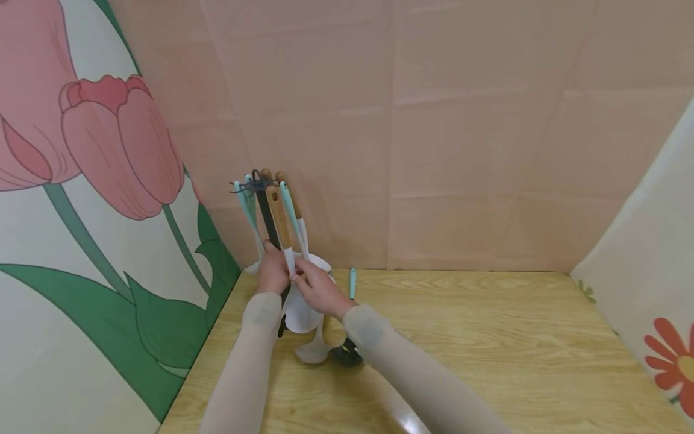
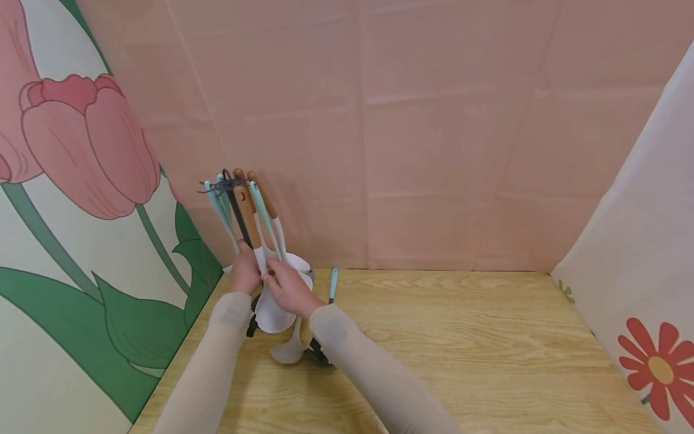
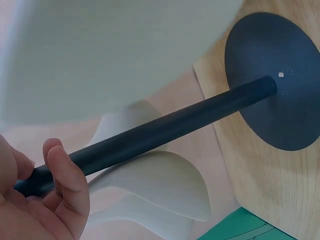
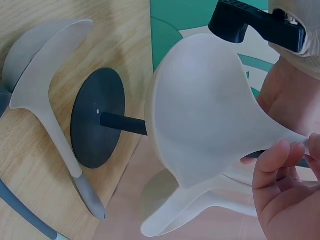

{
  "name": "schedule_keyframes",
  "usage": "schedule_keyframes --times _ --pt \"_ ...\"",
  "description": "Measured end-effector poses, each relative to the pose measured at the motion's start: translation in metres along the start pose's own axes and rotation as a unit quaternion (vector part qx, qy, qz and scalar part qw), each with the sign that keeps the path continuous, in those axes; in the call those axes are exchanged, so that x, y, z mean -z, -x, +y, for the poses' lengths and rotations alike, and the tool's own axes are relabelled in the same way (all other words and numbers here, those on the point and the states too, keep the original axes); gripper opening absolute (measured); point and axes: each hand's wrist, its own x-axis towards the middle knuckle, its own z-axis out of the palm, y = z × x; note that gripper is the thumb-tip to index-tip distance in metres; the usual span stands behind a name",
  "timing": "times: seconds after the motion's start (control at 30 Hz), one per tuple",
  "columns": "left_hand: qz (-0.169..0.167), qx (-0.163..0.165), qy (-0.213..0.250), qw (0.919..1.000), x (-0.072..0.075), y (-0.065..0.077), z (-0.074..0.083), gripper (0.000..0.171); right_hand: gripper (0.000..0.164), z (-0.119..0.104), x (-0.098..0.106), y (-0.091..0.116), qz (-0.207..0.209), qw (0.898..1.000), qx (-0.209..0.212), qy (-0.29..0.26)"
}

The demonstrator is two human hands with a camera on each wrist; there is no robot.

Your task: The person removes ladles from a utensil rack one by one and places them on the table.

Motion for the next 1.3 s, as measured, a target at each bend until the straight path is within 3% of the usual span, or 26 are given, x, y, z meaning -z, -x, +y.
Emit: schedule_keyframes --times 0.23,0.87,1.3 --pt "0.009 0.006 0.0 0.9999 -0.003 -0.004 -0.002 0.061 0.02 0.004 0.0 0.001 0.011 1.0 0.012 -0.005" --pt "0.01 0.017 -0.023 0.9995 -0.001 -0.001 0.003 0.059 0.017 0.011 -0.003 0.005 0.011 0.999 0.003 -0.047" --pt "-0.003 0.027 -0.022 0.9994 0.001 0.0 0.004 0.06 0.018 0.009 -0.002 0.007 0.021 0.999 0.019 -0.023"
